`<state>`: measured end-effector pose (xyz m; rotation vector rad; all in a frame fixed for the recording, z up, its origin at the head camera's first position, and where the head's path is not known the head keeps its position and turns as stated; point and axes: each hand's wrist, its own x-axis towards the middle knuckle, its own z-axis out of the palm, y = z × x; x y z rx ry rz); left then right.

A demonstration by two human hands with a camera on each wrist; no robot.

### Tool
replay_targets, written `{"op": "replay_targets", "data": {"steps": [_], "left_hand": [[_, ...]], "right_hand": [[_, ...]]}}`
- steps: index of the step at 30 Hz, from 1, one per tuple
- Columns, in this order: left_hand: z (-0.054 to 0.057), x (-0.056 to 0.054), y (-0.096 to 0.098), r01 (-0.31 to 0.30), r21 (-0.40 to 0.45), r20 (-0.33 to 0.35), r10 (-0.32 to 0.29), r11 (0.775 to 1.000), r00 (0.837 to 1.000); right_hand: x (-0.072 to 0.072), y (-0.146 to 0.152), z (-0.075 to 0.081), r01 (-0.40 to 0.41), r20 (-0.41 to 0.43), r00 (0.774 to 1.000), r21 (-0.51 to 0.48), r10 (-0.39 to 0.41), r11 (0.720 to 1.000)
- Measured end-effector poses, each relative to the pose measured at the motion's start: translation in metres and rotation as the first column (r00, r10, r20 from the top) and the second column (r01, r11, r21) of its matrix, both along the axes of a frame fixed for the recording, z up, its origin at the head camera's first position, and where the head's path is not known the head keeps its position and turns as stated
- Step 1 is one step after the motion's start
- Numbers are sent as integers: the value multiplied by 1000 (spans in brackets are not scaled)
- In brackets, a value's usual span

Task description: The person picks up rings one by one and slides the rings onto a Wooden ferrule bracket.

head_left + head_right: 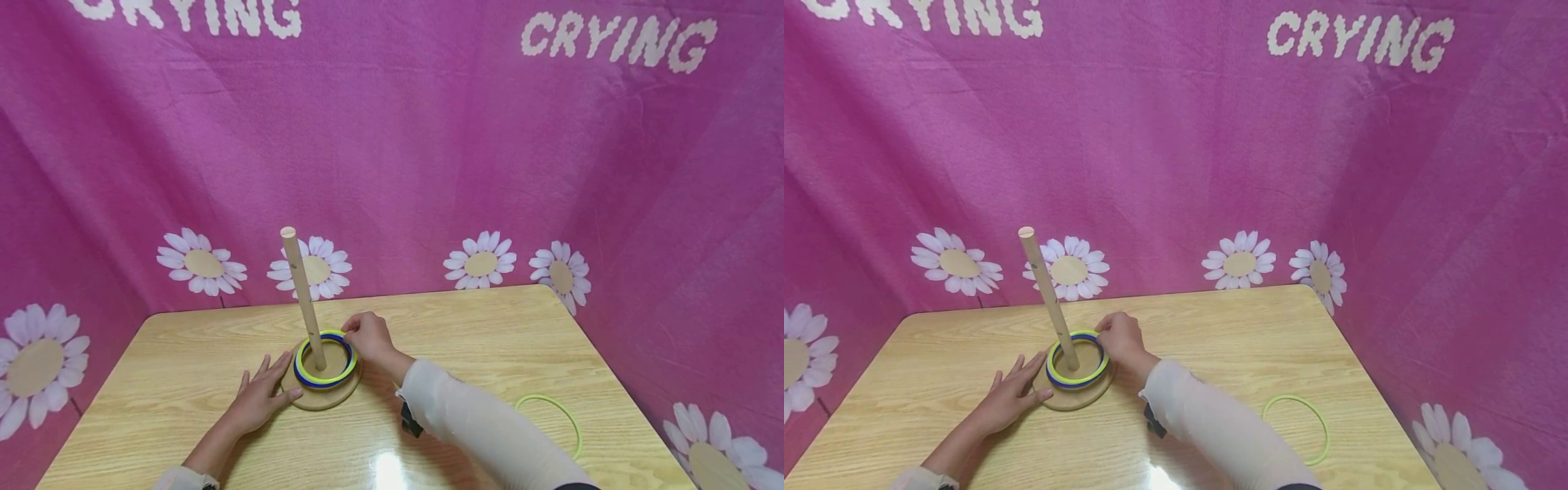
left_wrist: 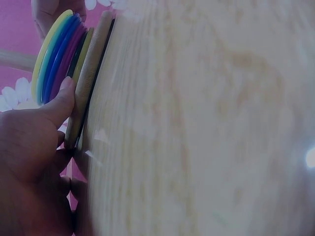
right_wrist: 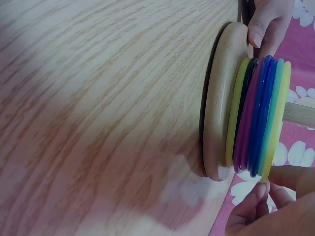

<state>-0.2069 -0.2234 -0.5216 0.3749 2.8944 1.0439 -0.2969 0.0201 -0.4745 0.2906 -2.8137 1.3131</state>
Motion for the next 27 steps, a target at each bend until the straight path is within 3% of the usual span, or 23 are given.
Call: {"op": "replay_targets", "data": {"steps": [14,27], "left_hand": [[-2,-2,-1,2,-4,12,-2,1000,1000],[1,0,0,-1,-13,9,1,1000,1000]], "right_hand": [[4,19,2,-49,8,999,-110,50,993],[16,74,12,-115,13,993,-195,120,974]]}}
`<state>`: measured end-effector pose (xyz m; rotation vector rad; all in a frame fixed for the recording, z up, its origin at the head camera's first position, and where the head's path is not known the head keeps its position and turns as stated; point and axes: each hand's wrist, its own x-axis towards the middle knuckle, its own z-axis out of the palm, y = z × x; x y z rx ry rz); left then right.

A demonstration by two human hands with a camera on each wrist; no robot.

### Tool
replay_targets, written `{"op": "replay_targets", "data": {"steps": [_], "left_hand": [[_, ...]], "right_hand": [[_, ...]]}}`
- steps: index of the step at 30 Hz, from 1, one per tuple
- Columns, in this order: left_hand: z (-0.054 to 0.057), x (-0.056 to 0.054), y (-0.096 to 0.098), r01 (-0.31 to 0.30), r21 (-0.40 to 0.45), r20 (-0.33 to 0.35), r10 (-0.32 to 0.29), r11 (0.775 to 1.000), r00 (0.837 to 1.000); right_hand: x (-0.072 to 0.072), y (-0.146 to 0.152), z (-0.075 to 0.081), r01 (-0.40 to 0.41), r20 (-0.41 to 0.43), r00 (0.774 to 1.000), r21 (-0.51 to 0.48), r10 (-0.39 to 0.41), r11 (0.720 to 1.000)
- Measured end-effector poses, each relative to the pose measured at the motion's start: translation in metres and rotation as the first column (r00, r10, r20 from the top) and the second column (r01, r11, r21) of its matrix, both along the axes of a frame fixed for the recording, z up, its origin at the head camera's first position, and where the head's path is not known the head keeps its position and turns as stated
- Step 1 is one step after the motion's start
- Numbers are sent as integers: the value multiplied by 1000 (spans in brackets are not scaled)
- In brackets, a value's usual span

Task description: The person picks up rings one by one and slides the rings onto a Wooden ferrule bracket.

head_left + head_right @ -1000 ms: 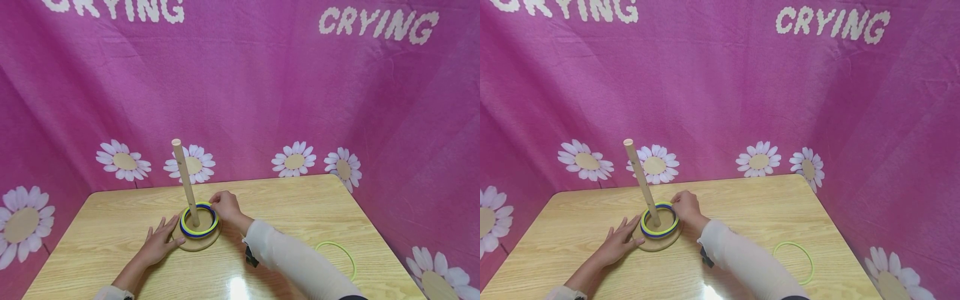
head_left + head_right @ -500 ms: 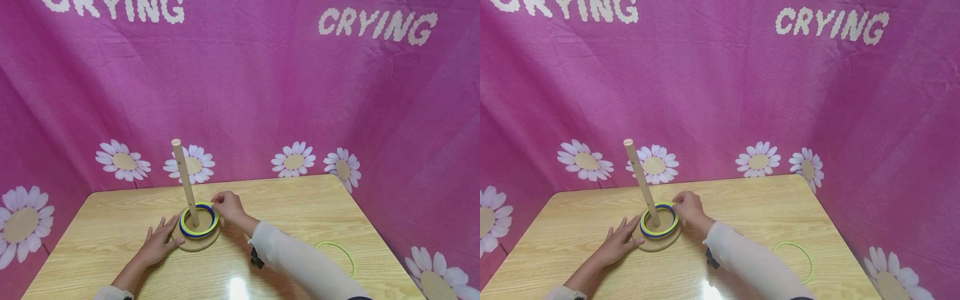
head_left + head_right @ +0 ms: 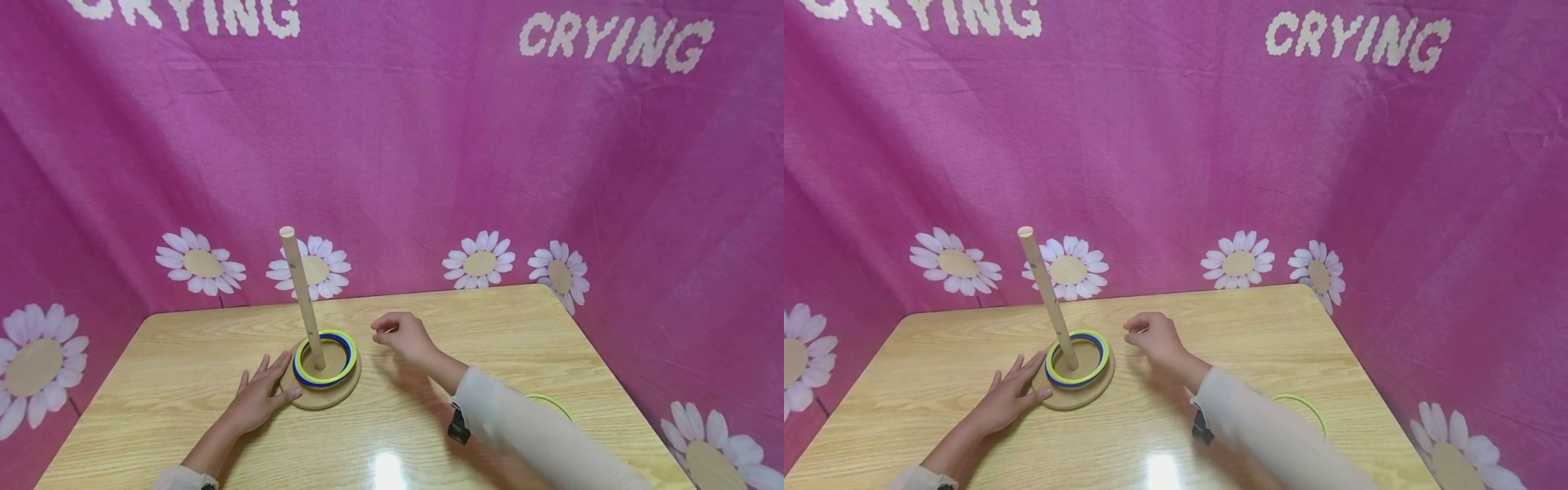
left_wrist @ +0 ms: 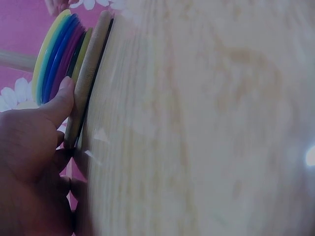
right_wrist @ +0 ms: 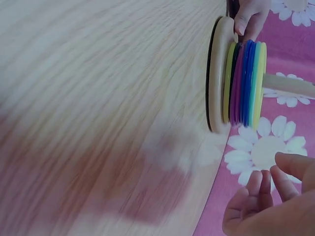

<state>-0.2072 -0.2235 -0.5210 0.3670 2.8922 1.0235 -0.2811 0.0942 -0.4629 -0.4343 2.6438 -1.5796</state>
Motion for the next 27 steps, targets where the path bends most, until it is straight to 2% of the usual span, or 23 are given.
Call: {"op": "replay_targets", "data": {"steps": [11,20,27], "left_hand": [[-3,-2,0,4,4,2,-4,1000,1000],[-2,0,0,1,20,-3,-1,1000,1000],[-2,-1,-1,1,0,-1,-1,1000,1000]], "right_hand": [[19,62,-1,-35,26,999,-58,37,998],[37,115,-1,0,40,999,-101,5,995],[49,155,-11,18,72,997,-51,-14,999]]}}
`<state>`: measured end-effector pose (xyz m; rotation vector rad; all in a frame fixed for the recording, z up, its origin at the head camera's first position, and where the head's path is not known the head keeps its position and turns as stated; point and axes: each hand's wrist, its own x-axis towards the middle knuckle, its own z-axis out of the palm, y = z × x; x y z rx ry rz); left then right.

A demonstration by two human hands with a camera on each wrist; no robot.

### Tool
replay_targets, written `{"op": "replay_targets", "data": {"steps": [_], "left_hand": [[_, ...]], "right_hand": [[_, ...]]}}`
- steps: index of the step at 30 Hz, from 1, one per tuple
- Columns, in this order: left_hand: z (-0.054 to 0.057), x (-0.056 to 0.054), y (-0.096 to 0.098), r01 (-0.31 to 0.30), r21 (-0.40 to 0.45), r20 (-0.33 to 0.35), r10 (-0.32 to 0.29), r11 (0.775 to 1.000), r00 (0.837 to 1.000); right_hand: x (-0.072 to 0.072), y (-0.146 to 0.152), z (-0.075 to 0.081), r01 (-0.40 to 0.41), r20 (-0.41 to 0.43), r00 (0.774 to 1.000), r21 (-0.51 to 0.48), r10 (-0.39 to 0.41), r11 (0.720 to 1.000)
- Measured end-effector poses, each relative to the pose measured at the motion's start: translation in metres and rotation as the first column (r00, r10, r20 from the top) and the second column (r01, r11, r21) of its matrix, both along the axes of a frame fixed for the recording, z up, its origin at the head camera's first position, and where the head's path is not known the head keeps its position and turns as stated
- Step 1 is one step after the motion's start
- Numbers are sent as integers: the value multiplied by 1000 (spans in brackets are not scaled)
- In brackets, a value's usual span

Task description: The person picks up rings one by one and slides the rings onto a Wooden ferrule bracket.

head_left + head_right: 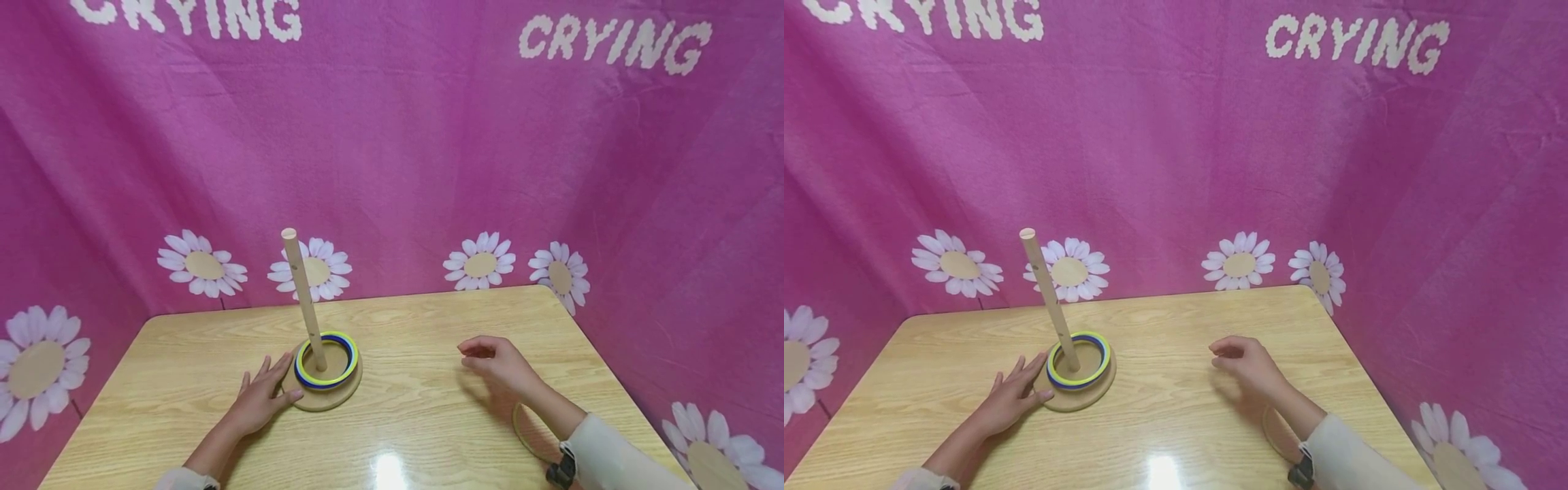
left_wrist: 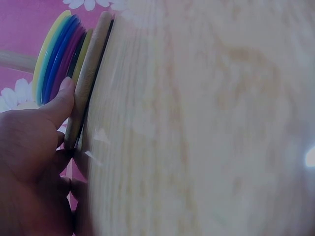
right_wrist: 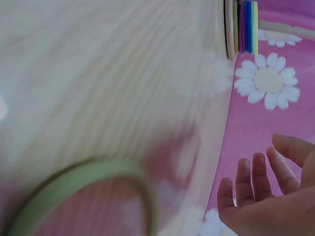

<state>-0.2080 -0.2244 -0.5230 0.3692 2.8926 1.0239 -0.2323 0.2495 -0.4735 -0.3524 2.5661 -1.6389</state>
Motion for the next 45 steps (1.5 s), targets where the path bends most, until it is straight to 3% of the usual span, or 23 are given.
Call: {"op": "replay_targets", "data": {"steps": [12,22,31,40,45], "left_hand": [[0,0,0,1,-4,12,-1,1000,1000],[-1,-1,1,0,9,30,0,1000,1000],[-3,-1,-1,-2,-19,7,2,1000,1000],[-2,-2,-1,0,-17,18,1,1000,1000],[-2,-3,-1,1,-17,27,0,1000,1000]], "right_hand": [[27,60,-9,34,19,999,68,-35,997],[39,104,-20,-23,83,996,106,14,994],[33,119,-33,-180,37,983,70,178,981],[29,115,-38,-149,-26,987,254,161,956],[27,114,-36,-160,-32,983,304,178,939]]}}
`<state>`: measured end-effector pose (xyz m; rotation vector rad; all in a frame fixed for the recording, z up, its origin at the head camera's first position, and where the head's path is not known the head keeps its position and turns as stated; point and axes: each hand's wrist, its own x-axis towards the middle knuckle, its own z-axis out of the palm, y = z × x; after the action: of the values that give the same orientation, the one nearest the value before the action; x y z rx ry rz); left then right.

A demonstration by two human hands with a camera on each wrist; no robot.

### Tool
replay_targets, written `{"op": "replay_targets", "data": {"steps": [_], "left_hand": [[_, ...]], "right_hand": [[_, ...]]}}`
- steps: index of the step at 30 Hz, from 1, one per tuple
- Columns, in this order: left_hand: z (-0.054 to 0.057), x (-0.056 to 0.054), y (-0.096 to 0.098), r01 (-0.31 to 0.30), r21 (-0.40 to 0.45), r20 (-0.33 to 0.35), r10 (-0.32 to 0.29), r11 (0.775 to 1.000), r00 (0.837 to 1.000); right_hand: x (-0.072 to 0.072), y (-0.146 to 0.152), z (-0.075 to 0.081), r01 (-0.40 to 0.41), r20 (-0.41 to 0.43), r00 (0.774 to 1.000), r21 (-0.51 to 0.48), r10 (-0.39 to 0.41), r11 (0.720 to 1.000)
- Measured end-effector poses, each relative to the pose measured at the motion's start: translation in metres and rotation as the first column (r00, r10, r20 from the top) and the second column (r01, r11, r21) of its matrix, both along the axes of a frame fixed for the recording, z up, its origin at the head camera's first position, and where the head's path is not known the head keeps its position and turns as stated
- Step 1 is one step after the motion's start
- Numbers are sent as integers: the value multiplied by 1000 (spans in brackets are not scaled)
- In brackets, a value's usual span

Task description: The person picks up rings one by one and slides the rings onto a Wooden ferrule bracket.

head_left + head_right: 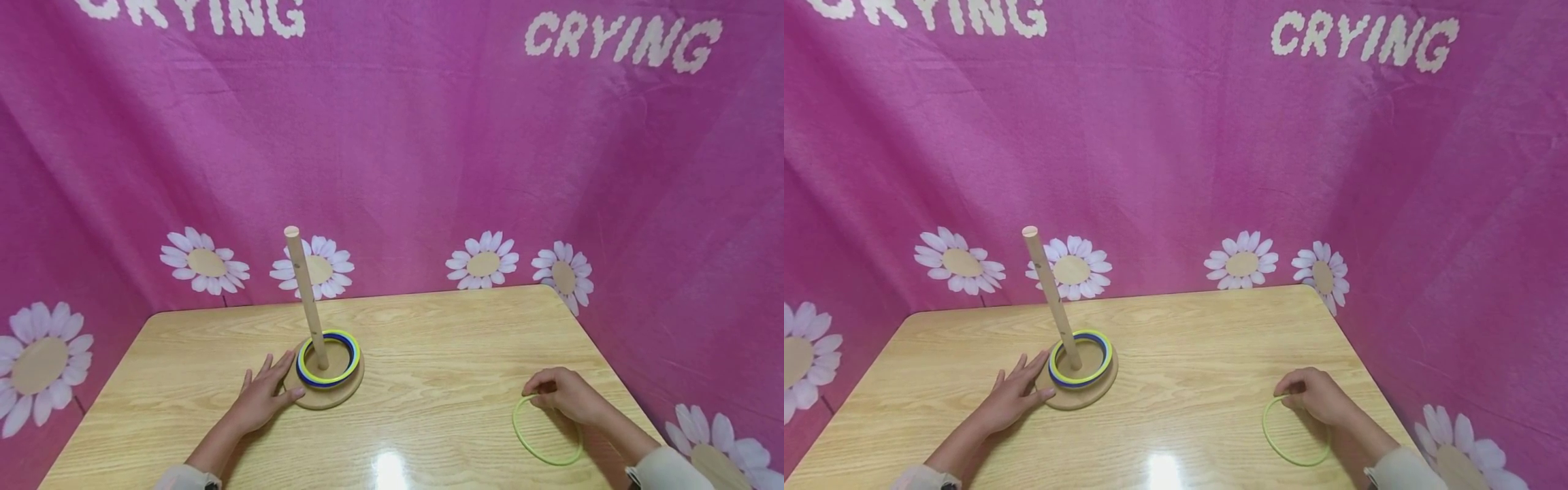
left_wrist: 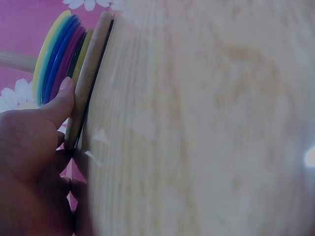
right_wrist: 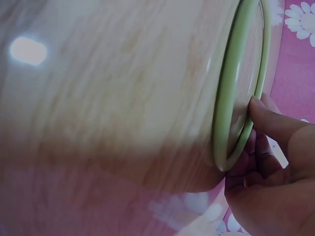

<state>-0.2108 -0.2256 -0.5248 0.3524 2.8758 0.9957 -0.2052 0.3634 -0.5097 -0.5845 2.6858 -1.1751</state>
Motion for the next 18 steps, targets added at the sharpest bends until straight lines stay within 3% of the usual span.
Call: {"op": "replay_targets", "data": {"steps": [6,11,18], "left_hand": [[1,0,0,-3,-1,3,3,1000,1000],[1,1,0,-4,3,-2,4,1000,1000],[1,1,0,-3,2,-10,3,1000,1000]], "right_hand": [[-2,-1,2,-12,19,1000,10,11,1000],[-4,-3,3,-14,-12,1000,36,14,999],[-9,-10,6,-2,-8,1000,10,2,1000]]}}
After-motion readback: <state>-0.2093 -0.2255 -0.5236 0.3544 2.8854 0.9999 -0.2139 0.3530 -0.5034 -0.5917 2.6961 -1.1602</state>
